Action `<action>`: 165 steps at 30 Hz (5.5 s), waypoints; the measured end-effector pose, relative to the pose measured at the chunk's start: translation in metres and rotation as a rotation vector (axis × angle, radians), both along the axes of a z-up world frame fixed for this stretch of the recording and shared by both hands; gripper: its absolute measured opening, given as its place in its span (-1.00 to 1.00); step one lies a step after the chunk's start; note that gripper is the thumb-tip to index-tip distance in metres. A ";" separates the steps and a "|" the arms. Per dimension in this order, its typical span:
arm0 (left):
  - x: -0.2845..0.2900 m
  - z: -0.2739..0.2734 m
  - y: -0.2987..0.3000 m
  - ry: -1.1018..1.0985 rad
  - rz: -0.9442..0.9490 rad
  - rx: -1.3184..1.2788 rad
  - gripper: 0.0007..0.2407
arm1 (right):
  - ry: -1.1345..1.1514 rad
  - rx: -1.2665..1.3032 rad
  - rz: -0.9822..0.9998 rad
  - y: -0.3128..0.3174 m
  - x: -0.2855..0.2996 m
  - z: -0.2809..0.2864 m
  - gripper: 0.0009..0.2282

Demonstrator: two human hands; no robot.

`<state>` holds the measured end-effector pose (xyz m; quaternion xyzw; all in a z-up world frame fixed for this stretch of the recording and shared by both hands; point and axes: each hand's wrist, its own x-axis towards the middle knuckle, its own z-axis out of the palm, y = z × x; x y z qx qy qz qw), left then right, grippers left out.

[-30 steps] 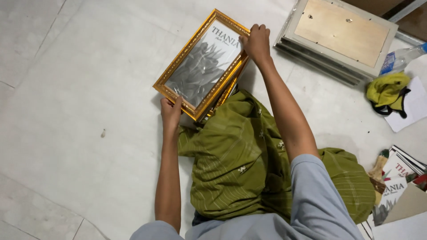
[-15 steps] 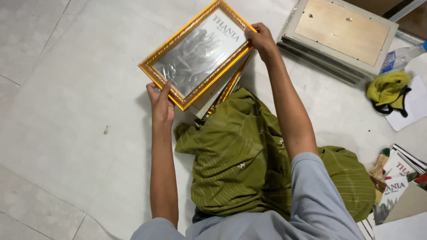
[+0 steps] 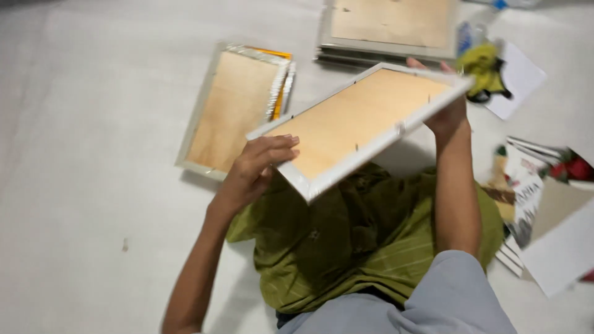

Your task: Assembling a picture frame by cleaning the glass and inserting the backing board

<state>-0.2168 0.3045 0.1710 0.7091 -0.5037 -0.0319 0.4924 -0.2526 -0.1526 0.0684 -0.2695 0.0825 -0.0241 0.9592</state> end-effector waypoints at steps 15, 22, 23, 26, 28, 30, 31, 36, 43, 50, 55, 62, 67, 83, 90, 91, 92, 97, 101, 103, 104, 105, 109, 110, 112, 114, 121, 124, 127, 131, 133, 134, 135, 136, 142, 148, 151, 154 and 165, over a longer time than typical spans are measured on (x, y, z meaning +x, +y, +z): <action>0.129 -0.204 -0.183 -0.775 0.013 0.257 -0.82 | 0.529 -0.969 -0.223 -0.184 -0.111 -0.255 -0.51; 0.145 -0.251 -0.190 -0.956 0.072 0.450 -0.75 | 0.608 -0.943 -0.403 -0.122 -0.090 -0.235 -0.49; 0.140 -0.246 -0.187 -0.869 0.081 0.498 -0.75 | 0.680 -1.090 -0.390 -0.117 -0.089 -0.223 -0.51; 0.122 -0.227 -0.191 -0.613 0.154 0.587 -0.71 | 0.792 -1.316 -0.393 -0.114 -0.084 -0.227 -0.55; 0.117 -0.222 -0.192 -0.441 0.215 0.625 -0.64 | 0.831 -1.395 -0.412 -0.115 -0.079 -0.238 -0.56; 0.120 -0.226 -0.191 -0.379 0.255 0.710 -0.80 | 0.919 -1.616 -0.408 -0.119 -0.076 -0.244 -0.56; 0.136 -0.259 -0.192 -0.377 0.248 0.709 -0.80 | 0.927 -1.616 -0.409 -0.130 -0.087 -0.243 -0.56; 0.148 -0.318 -0.197 0.289 0.468 0.776 -0.67 | 1.059 -1.516 -0.374 -0.197 -0.119 -0.291 -0.56; 0.105 -0.240 -0.209 0.422 0.387 0.853 -0.43 | 1.289 -1.587 -0.251 -0.179 -0.175 -0.180 -0.57; 0.154 -0.287 -0.177 0.403 0.459 0.928 -0.41 | 1.514 -1.456 0.055 -0.176 -0.239 -0.147 -0.27; 0.150 -0.293 -0.171 0.369 0.514 1.070 -0.33 | 1.295 -1.739 0.148 -0.180 -0.256 -0.152 -0.41; 0.143 -0.273 -0.174 0.335 0.379 1.159 -0.23 | 0.868 -1.461 -0.437 -0.130 -0.173 -0.071 -0.57; 0.136 -0.261 -0.166 0.369 0.399 1.016 -0.30 | 0.548 -1.494 -0.426 -0.037 -0.102 0.004 -0.66; 0.171 -0.312 -0.167 0.367 0.427 1.089 -0.29 | 0.671 -1.630 -0.149 -0.092 -0.055 -0.107 -0.63; 0.168 -0.298 -0.170 0.402 0.429 1.138 -0.30 | 0.692 -1.672 -0.220 -0.076 -0.055 -0.155 -0.69; 0.166 -0.295 -0.172 0.403 0.430 1.139 -0.30 | 0.691 -1.671 -0.218 -0.058 -0.055 -0.131 -0.69; 0.165 -0.292 -0.173 0.411 0.442 1.143 -0.30 | 0.717 -1.622 -0.100 -0.040 -0.054 -0.106 -0.69; 0.160 -0.281 -0.177 0.423 0.453 1.173 -0.30 | 0.610 -1.454 -0.047 -0.029 -0.060 -0.040 -0.57; 0.165 -0.290 -0.175 0.434 0.432 1.193 -0.28 | 0.567 -1.732 -0.296 -0.058 -0.069 -0.040 -0.59; 0.169 -0.293 -0.175 0.425 0.429 1.199 -0.29 | 0.440 -1.887 -0.389 -0.081 -0.072 -0.080 -0.43; 0.169 -0.292 -0.176 0.439 0.430 1.210 -0.27 | 0.440 -1.883 -0.287 -0.087 -0.074 -0.095 -0.48; 0.169 -0.292 -0.176 0.452 0.431 1.221 -0.24 | 0.440 -1.876 -0.185 -0.092 -0.075 -0.109 -0.53; 0.166 -0.286 -0.178 0.448 0.431 1.230 -0.24 | 0.404 -1.695 0.041 -0.085 -0.081 -0.094 -0.59; 0.166 -0.282 -0.178 0.450 0.416 1.233 -0.23 | 0.530 -1.583 0.174 -0.078 -0.083 -0.084 -0.54; 0.164 -0.278 -0.178 0.452 0.401 1.239 -0.23 | 0.650 -1.460 0.305 -0.071 -0.085 -0.069 -0.41; 0.164 -0.279 -0.179 0.448 0.409 1.234 -0.25 | 0.673 -1.488 0.277 -0.070 -0.085 -0.060 -0.45; 0.167 -0.281 -0.181 0.453 0.413 1.251 -0.23 | 0.796 -1.582 0.026 -0.084 -0.083 -0.056 -0.42; 0.156 -0.261 -0.184 0.480 0.429 1.253 -0.27 | 0.773 -1.531 0.387 -0.069 -0.092 -0.059 -0.30; 0.156 -0.260 -0.184 0.476 0.425 1.260 -0.28 | 0.736 -1.443 0.539 -0.068 -0.096 -0.056 -0.26; 0.160 -0.267 -0.184 0.491 0.434 1.261 -0.25 | 0.791 -1.605 0.243 -0.105 -0.098 -0.094 -0.29; 0.162 -0.269 -0.183 0.495 0.424 1.258 -0.20 | 0.822 -1.629 0.064 -0.113 -0.105 -0.104 -0.37; 0.163 -0.271 -0.183 0.490 0.414 1.262 -0.21 | 0.875 -1.674 0.091 -0.111 -0.107 -0.103 -0.35; 0.164 -0.272 -0.183 0.486 0.404 1.266 -0.21 | 0.929 -1.719 0.119 -0.110 -0.110 -0.102 -0.34; 0.166 -0.276 -0.182 0.489 0.405 1.264 -0.21 | 0.928 -1.722 0.120 -0.084 -0.110 -0.071 -0.34; 0.162 -0.272 -0.180 0.473 0.396 1.253 -0.21 | 0.712 -1.547 0.505 -0.029 -0.109 0.011 -0.35; 0.168 -0.287 -0.177 0.455 0.399 1.230 -0.21 | 0.876 -1.727 0.176 -0.078 -0.111 -0.036 -0.43; 0.165 -0.284 -0.180 0.450 0.420 1.256 -0.23 | 0.842 -1.565 0.403 -0.016 -0.115 0.032 -0.37; 0.167 -0.283 -0.183 0.477 0.443 1.269 -0.21 | 0.729 -1.642 0.607 -0.051 -0.106 -0.049 -0.33; 0.165 -0.284 -0.178 0.461 0.417 1.229 -0.22 | 0.774 -1.668 0.512 -0.047 -0.103 -0.051 -0.36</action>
